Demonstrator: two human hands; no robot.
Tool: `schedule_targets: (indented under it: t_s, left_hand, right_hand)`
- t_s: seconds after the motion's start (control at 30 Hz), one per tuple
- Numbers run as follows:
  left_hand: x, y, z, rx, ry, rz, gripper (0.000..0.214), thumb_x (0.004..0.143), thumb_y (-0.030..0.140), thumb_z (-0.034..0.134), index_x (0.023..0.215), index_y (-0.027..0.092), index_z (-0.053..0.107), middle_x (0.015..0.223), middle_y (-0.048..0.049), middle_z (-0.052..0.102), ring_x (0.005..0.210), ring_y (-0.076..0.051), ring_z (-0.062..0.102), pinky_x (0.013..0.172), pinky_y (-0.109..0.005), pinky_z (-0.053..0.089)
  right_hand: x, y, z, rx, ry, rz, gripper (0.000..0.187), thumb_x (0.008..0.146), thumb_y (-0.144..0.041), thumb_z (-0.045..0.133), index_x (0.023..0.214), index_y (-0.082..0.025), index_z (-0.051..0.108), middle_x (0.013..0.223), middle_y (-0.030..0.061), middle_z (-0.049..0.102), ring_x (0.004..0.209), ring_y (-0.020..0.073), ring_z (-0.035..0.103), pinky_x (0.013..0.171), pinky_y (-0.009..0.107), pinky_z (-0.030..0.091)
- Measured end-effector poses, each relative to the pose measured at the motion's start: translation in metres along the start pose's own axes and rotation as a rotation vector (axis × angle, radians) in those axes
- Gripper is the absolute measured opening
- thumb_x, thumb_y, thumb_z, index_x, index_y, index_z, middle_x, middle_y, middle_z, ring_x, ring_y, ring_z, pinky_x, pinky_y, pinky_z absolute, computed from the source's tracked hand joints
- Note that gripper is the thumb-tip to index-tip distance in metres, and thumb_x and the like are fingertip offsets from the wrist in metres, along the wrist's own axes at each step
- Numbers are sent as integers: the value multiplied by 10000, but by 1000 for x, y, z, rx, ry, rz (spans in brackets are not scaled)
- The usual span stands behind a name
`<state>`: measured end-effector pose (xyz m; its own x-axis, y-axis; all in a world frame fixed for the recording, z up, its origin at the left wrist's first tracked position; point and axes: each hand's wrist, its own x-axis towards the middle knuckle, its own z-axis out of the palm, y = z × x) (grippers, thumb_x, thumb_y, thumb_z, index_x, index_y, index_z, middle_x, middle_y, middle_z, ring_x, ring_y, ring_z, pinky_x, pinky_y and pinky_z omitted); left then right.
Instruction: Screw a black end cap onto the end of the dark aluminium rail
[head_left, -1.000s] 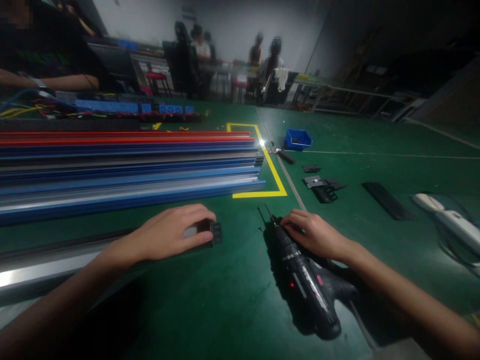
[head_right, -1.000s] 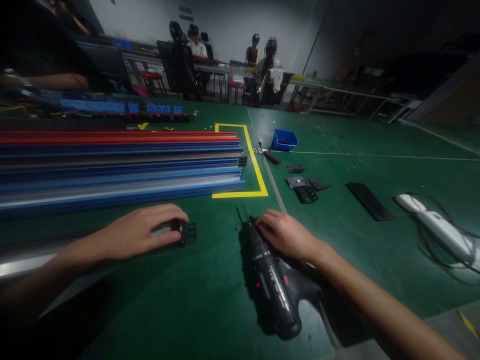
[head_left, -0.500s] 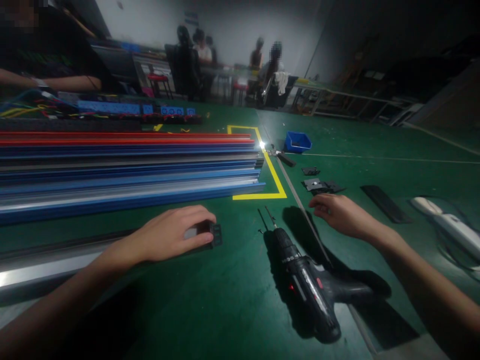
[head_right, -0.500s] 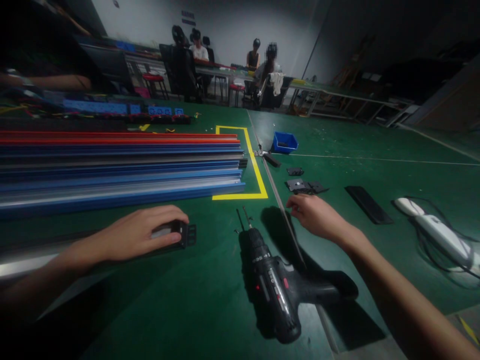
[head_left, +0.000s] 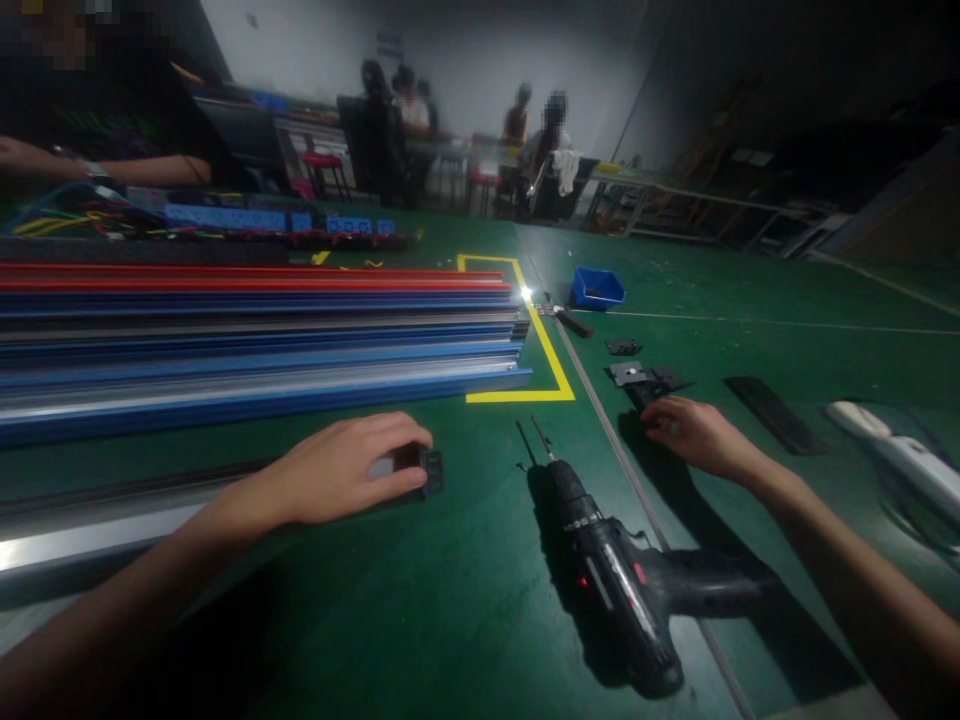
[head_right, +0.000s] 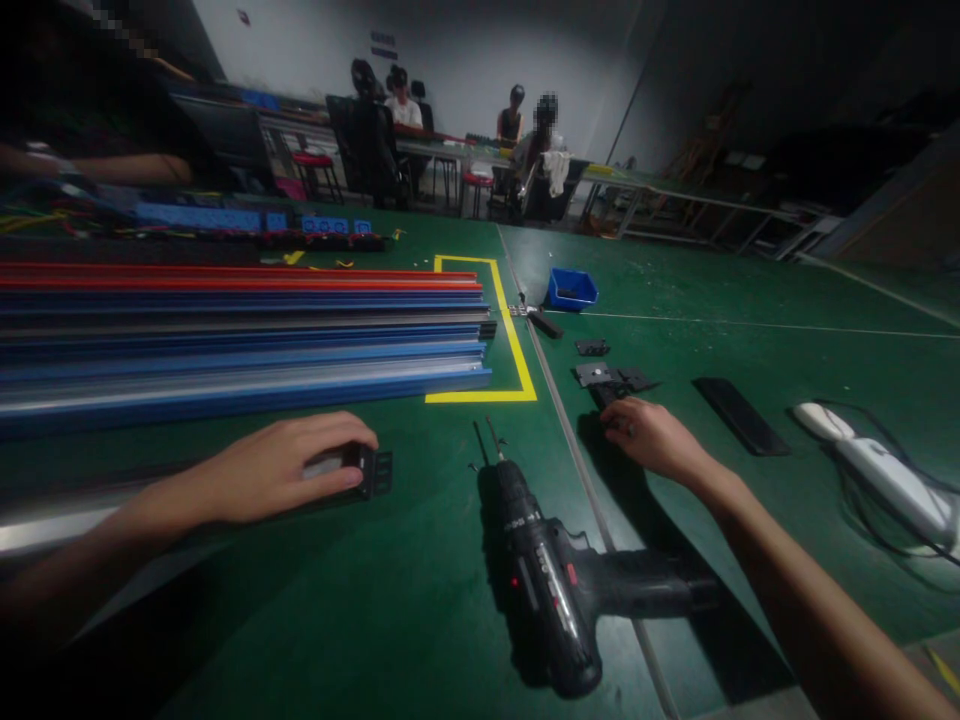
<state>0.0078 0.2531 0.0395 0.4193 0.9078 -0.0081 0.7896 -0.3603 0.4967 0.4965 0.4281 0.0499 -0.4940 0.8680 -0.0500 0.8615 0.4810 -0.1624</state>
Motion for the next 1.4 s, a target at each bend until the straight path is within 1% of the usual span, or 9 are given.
schedule_targets:
  t_s: [0.07, 0.17, 0.4, 0.63, 0.87, 0.93, 1.07, 1.2, 1.4]
  left_hand:
    - [0, 1, 0, 2, -8, -7, 374, 1033, 564, 544, 1295, 329, 669, 1308, -19, 700, 1150, -212, 683, 981, -363, 545]
    - [1, 1, -1, 7, -19, -11, 379, 1036, 571, 536, 1296, 324, 659, 1310, -24, 696, 1158, -215, 675, 985, -369, 540]
    - [0, -1, 0, 6, -21, -6, 375, 1041, 565, 535, 1307, 325, 648, 1320, -24, 690, 1171, -212, 667, 984, -360, 536]
    - [0, 4, -3, 11, -25, 3, 388, 1049, 572, 519, 1296, 306, 655, 1300, -28, 689, 1158, -207, 664, 979, -349, 526]
    - [-1, 7, -5, -7, -28, -2, 396, 1050, 579, 517, 1302, 306, 651, 1311, -21, 684, 1176, -207, 658, 992, -360, 513]
    - [-1, 8, -5, -4, -32, -4, 403, 1050, 583, 513, 1310, 304, 645, 1318, -22, 682, 1183, -208, 655, 997, -364, 508]
    - [-1, 7, -6, -7, -45, -6, 402, 1051, 588, 509, 1310, 310, 642, 1326, -19, 677, 1194, -209, 649, 994, -362, 505]
    - [0, 8, -7, -2, -70, -23, 405, 1055, 581, 504, 1327, 314, 639, 1345, -25, 671, 1209, -214, 641, 1003, -365, 502]
    - [0, 9, -9, -4, -93, -41, 395, 1050, 579, 516, 1314, 311, 636, 1348, -24, 668, 1220, -216, 634, 1024, -375, 495]
  right_hand:
    - [-3, -10, -5, -113, 39, -43, 253, 958, -302, 621, 1116, -165, 765, 1121, 127, 754, 842, 239, 730, 702, 339, 556]
    - [-5, -40, -14, -233, 85, -110, 295, 1032, -335, 558, 1163, -158, 754, 1161, 148, 738, 886, 267, 724, 670, 336, 527]
    - [-3, -129, -22, -159, -45, -412, 215, 1046, -275, 590, 1190, -182, 720, 1137, 118, 743, 862, 218, 712, 702, 295, 515]
    - [5, -174, -14, -186, -127, -581, 179, 1061, -253, 584, 1121, -154, 720, 1033, 113, 734, 883, 229, 692, 764, 329, 511]
    - [30, -198, -6, -242, -281, -681, 230, 927, -244, 804, 1117, -124, 756, 1024, 124, 737, 995, 275, 679, 827, 354, 501]
    - [35, -204, -6, -241, -353, -661, 231, 905, -201, 815, 1115, -120, 760, 1020, 130, 740, 956, 259, 683, 798, 339, 485]
    - [41, -208, -5, -187, -446, -647, 108, 908, -109, 751, 1008, -147, 767, 962, 108, 739, 873, 223, 682, 713, 308, 426]
    - [43, -200, 0, -71, -450, -687, 98, 893, -70, 713, 917, -158, 751, 905, 89, 722, 829, 205, 655, 686, 304, 391]
    - [47, -185, 8, 163, -330, -729, 116, 1013, -160, 605, 1032, -138, 717, 958, 89, 703, 812, 178, 628, 705, 291, 437]
